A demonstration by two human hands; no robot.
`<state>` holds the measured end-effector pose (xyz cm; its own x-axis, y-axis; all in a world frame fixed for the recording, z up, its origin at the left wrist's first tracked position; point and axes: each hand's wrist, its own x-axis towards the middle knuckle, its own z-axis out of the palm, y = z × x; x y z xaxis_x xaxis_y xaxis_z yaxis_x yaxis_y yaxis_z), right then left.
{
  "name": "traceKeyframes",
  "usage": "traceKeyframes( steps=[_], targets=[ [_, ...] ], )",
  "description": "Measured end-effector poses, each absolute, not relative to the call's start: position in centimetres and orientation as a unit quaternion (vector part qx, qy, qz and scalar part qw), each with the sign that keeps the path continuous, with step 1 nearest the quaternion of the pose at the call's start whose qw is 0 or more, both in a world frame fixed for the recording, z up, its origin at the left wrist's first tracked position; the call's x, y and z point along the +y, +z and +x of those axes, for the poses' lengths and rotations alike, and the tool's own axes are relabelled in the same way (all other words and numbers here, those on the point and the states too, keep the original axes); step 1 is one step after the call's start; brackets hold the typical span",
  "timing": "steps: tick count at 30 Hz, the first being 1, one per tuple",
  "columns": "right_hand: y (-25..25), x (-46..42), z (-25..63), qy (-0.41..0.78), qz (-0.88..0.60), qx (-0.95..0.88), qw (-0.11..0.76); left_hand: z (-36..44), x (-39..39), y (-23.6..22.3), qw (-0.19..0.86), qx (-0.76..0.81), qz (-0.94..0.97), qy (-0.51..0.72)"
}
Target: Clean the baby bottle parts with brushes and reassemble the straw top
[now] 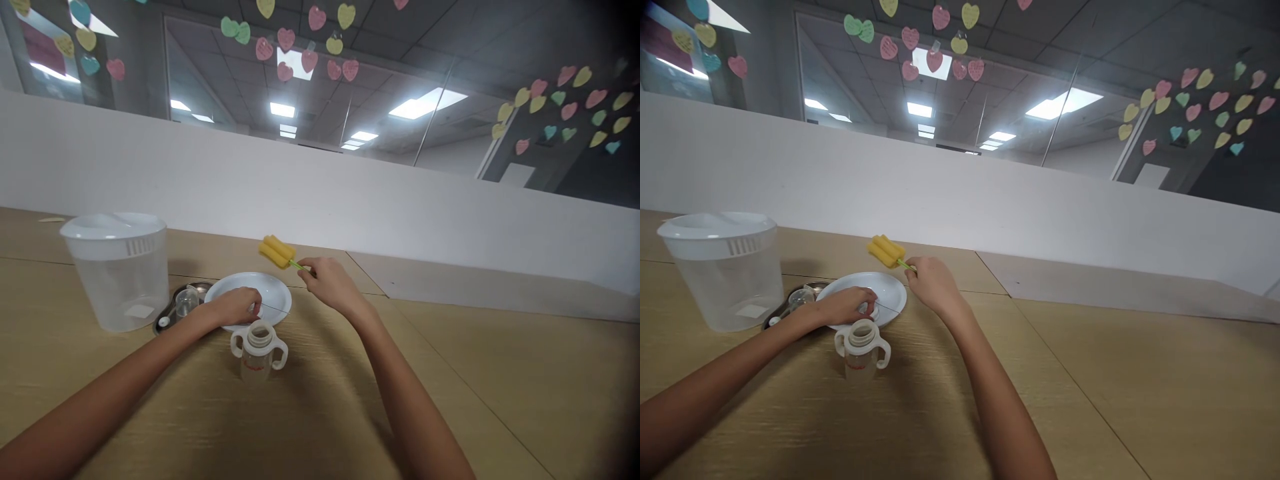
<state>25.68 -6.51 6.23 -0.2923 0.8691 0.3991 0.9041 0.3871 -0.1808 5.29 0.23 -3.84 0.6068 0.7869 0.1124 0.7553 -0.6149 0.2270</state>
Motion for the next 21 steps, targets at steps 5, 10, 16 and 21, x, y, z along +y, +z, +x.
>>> traceKeyframes(
  steps=[5,10,16,21],
  targets=[
    [6.2,-6.5,25.7,-0.035,-0.557,-0.801,0.215,5.3,0.6,-4.3,0.094,0.438,0.890,0.089],
    [6.2,-6.4,25.8,-0.034,-0.561,-0.798,0.215,4.7,0.5,-3.0,0.102,0.437,0.886,0.112],
    [6.0,-6.1,25.9,-0.059,-0.569,-0.795,0.203,2.0,1.1,0.2,0.195,0.447,0.818,0.306],
    [5.7,-6.2,25.6,-0.031,-0.562,-0.804,0.192,1.3,1.0,1.4,0.216,0.461,0.703,0.496]
  ],
)
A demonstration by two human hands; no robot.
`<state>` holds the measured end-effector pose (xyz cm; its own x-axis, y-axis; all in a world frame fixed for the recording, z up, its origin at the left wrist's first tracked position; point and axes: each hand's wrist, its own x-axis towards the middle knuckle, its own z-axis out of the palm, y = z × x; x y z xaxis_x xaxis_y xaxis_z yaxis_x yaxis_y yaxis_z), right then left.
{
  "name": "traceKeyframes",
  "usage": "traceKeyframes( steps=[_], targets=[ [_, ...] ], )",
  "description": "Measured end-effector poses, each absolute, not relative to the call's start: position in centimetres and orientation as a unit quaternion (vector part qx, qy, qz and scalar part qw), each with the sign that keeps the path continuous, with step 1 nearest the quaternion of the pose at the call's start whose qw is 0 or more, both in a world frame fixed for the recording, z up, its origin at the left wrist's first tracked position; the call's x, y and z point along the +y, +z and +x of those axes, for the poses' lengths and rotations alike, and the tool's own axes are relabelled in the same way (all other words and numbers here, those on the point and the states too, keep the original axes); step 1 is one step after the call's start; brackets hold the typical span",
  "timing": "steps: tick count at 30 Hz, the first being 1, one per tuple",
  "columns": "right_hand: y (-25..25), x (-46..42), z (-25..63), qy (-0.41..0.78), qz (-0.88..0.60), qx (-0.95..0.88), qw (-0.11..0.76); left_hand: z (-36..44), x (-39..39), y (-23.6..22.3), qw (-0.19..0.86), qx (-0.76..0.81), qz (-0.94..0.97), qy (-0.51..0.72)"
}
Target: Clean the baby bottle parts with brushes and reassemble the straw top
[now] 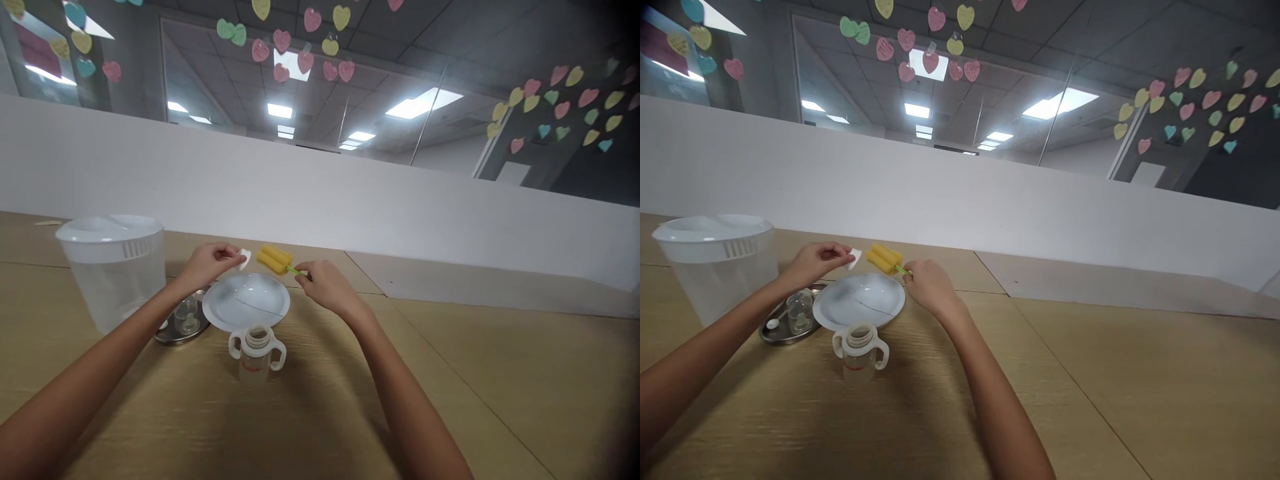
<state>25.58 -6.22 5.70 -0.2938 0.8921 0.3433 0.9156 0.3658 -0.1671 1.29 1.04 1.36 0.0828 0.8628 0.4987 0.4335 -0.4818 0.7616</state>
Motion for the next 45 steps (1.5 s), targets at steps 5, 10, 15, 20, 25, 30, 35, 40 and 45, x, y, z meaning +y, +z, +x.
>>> traceKeyframes(
  steps=[5,10,15,20,25,30,35,40,45],
  targets=[
    [5.5,-6.4,25.3,-0.010,-0.522,-0.825,0.214,2.7,0.2,1.5,0.287,0.386,0.668,0.568],
    [5.8,-6.8,25.1,0.023,-0.486,-0.838,0.247,3.3,-0.9,2.2,0.398,0.344,0.603,0.600],
    [5.8,-7.0,24.8,0.039,-0.457,-0.860,0.225,3.2,-1.9,3.0,0.406,0.364,0.583,0.603],
    [5.9,-6.7,25.5,-0.023,-0.507,-0.843,0.179,2.8,-1.9,3.2,0.253,0.463,0.650,0.546],
    [6.2,-6.8,25.4,-0.046,-0.539,-0.812,0.218,2.9,-2.5,3.4,0.113,0.476,0.728,0.480],
    [5.6,-6.3,25.2,-0.017,-0.515,-0.831,0.209,2.4,-3.6,4.4,0.094,0.442,0.775,0.442],
    [5.5,-5.7,25.9,-0.011,-0.547,-0.813,0.199,-0.6,-2.8,5.0,-0.026,0.499,0.821,0.275],
    [5.8,-5.7,26.1,0.005,-0.553,-0.808,0.205,-3.4,-0.8,3.8,-0.039,0.590,0.798,0.119],
    [5.7,-5.7,26.1,0.008,-0.558,-0.805,0.201,-3.6,0.1,2.7,0.019,0.601,0.799,0.013]
  ],
)
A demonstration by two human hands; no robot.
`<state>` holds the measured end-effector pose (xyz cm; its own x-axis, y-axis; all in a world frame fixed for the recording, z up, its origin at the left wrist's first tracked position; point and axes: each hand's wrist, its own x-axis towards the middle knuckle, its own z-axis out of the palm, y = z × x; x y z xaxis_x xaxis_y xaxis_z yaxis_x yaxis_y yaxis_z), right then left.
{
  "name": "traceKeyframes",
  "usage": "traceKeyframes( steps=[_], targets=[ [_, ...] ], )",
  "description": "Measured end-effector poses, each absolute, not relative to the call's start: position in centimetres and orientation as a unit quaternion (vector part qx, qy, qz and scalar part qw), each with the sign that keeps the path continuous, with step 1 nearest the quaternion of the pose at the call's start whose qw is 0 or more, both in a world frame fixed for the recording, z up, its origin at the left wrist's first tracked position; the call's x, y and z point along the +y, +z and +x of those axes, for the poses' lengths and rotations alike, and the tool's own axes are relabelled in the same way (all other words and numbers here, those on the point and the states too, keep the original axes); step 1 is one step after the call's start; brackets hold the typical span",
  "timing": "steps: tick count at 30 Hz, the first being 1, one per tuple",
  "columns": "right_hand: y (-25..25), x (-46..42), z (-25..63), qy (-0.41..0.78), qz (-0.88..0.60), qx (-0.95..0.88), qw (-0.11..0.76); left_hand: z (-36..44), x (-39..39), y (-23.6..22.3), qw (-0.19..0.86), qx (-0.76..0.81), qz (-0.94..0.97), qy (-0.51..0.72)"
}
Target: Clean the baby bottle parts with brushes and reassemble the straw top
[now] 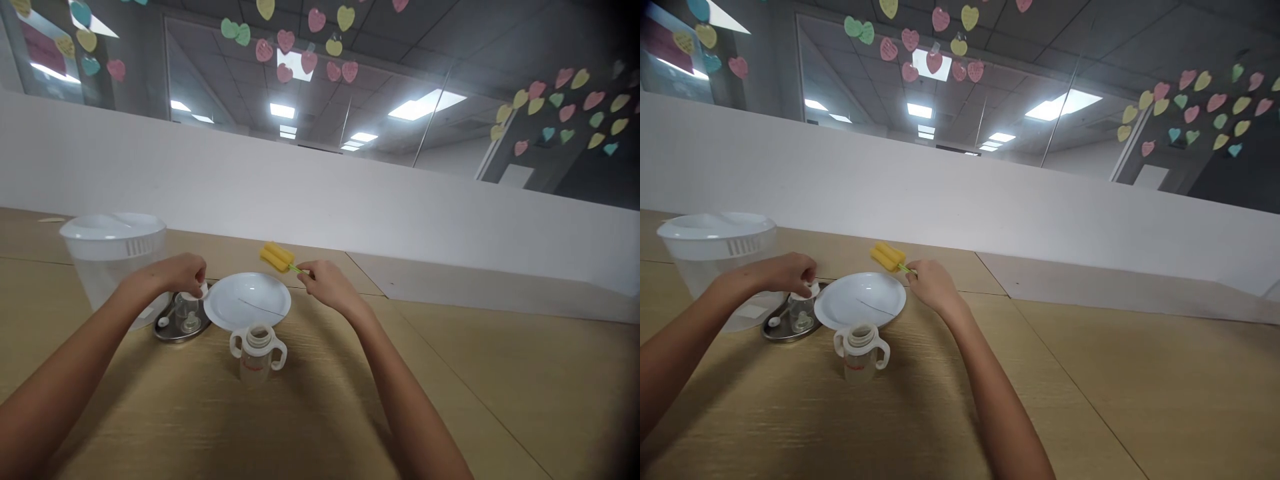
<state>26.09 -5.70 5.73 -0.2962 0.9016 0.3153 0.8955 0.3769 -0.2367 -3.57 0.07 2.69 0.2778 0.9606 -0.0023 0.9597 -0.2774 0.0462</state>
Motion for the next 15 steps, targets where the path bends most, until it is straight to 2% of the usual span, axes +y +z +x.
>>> traceKeyframes(
  steps=[7,15],
  targets=[
    [5.7,-5.7,26.0,0.007,-0.555,-0.809,0.195,-3.3,0.1,2.2,0.063,0.600,0.795,-0.067],
    [5.5,-5.5,25.9,0.008,-0.559,-0.807,0.190,-4.7,1.7,0.8,0.117,0.628,0.765,-0.083]
  ],
)
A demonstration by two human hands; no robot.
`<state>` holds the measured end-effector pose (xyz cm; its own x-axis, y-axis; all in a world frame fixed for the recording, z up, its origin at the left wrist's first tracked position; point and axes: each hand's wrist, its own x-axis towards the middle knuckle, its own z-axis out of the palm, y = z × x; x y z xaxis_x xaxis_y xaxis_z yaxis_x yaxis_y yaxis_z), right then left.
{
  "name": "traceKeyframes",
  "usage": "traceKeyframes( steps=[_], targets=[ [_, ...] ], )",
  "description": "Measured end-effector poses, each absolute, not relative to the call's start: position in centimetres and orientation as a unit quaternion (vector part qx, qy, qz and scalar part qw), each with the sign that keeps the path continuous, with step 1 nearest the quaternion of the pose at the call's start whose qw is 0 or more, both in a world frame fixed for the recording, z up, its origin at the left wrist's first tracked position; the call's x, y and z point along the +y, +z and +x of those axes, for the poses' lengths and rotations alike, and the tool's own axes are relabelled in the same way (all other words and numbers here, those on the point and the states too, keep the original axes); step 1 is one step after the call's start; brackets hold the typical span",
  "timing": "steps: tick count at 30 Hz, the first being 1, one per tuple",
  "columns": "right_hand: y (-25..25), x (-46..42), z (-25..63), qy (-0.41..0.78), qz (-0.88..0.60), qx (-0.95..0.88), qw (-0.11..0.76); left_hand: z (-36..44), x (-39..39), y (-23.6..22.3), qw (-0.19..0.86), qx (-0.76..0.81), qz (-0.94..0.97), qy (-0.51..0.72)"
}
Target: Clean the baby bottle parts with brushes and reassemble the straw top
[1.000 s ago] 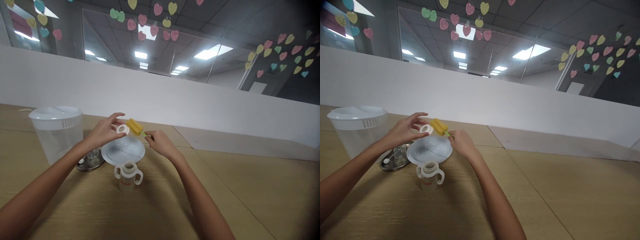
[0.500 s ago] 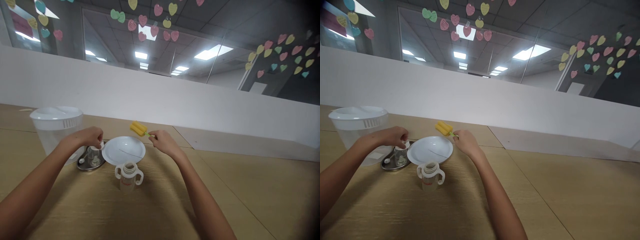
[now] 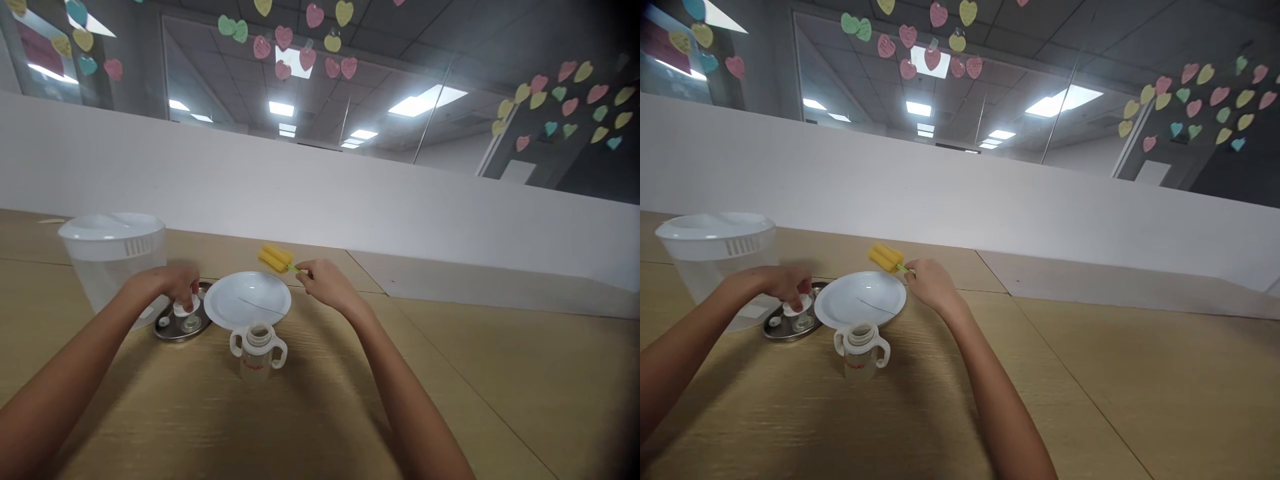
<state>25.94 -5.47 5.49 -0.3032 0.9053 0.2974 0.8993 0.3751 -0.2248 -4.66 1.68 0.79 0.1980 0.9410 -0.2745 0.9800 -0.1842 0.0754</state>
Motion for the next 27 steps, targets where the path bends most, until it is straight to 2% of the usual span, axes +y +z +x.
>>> traceKeyframes(
  steps=[5,17,27],
  targets=[
    [5.5,-5.5,25.9,0.011,-0.559,-0.807,0.189,-3.6,1.4,0.2,0.169,0.640,0.744,-0.090],
    [5.3,-5.4,26.0,0.008,-0.555,-0.812,0.183,-2.7,2.3,-1.5,0.173,0.636,0.749,-0.068],
    [5.5,-5.5,26.0,0.004,-0.554,-0.813,0.179,-2.8,1.5,-0.4,0.196,0.628,0.750,-0.073]
  ],
)
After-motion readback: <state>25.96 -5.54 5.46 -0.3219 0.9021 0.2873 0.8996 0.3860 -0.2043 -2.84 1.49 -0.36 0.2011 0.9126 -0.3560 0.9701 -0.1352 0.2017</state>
